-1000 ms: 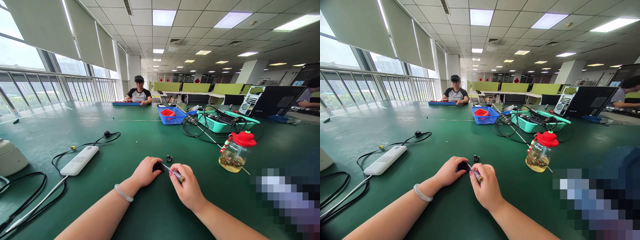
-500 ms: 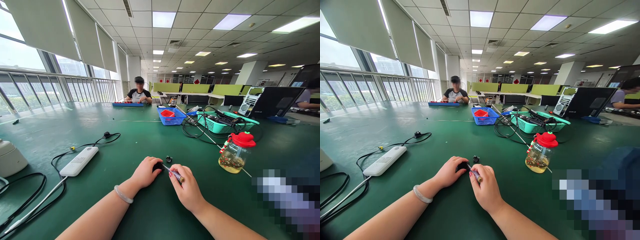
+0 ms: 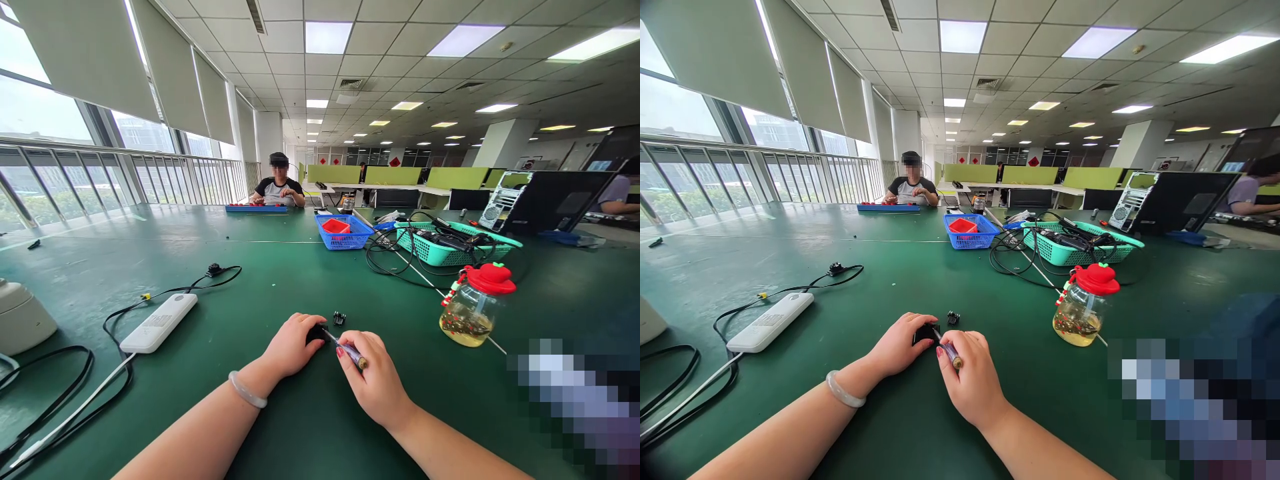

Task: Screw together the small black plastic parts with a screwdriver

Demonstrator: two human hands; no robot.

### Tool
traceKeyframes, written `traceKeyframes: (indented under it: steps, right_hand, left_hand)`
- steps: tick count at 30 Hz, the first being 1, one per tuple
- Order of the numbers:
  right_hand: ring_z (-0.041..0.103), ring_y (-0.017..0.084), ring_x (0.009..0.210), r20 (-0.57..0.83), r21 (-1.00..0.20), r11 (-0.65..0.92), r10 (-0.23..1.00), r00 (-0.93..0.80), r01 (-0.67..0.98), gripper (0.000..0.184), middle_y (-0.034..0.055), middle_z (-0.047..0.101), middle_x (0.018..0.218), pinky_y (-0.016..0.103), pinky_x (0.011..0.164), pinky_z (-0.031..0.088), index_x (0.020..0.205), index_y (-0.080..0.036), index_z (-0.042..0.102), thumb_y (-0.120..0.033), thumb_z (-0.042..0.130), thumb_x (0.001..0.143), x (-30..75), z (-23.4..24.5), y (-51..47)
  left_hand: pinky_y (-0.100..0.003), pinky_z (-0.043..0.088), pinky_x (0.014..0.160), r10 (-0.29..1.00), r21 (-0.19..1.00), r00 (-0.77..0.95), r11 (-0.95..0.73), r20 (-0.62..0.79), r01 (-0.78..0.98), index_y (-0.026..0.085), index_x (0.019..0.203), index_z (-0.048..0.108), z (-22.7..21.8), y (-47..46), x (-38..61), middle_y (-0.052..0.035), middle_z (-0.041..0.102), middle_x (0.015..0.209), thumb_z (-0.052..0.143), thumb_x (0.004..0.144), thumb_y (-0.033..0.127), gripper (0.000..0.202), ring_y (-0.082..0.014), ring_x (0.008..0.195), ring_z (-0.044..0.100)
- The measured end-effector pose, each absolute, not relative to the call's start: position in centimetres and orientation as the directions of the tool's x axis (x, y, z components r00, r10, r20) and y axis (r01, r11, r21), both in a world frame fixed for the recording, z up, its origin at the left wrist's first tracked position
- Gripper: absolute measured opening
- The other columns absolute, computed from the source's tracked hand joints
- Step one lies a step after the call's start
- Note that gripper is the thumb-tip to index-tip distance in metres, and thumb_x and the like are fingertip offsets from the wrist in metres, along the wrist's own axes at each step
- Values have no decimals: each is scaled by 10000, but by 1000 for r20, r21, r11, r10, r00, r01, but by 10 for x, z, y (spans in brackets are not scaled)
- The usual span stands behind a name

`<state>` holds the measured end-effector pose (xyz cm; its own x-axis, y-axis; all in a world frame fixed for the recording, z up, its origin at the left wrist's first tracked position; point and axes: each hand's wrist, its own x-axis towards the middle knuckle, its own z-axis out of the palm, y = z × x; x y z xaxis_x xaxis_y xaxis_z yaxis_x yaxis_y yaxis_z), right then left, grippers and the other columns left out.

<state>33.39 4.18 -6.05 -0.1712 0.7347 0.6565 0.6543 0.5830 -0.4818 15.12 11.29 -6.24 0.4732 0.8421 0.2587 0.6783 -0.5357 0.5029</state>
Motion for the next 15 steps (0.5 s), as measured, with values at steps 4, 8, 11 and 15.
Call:
traceKeyframes:
  steps: [4,8,11,15]
  right_hand:
    - [598,187,789,638,-490,571,750,-176,659,86,6,645,816,337,784,445,902,-232,530,-255,457,943,334,-60,42]
    - [598,187,789,630,-494,565,757,-176,661,90,7,645,819,333,777,449,901,-232,532,-259,457,943,333,-60,41]
    - [601,189,803,641,-500,565,751,-158,656,87,11,650,839,332,782,452,918,-234,536,-261,457,943,333,-60,40]
    - [608,191,815,662,-493,575,735,-148,652,81,16,655,859,332,788,455,939,-235,538,-257,460,940,333,-58,41]
  left_hand:
    - [-397,450,994,839,507,471,-541,272,671,260,1193,588,-62,112,152,-35,673,1138,608,799,224,396,-226,1095,554]
    - [-399,458,982,830,506,474,-555,294,660,252,1141,602,-63,112,151,-31,675,1121,605,797,236,345,-225,1075,563]
    - [-404,466,977,829,505,471,-557,300,659,249,1119,607,-63,113,151,-36,672,1107,596,800,244,319,-226,1066,574]
    - [-414,466,990,837,516,460,-545,295,661,254,1138,597,-61,112,152,-41,664,1137,581,804,235,335,-231,1085,581]
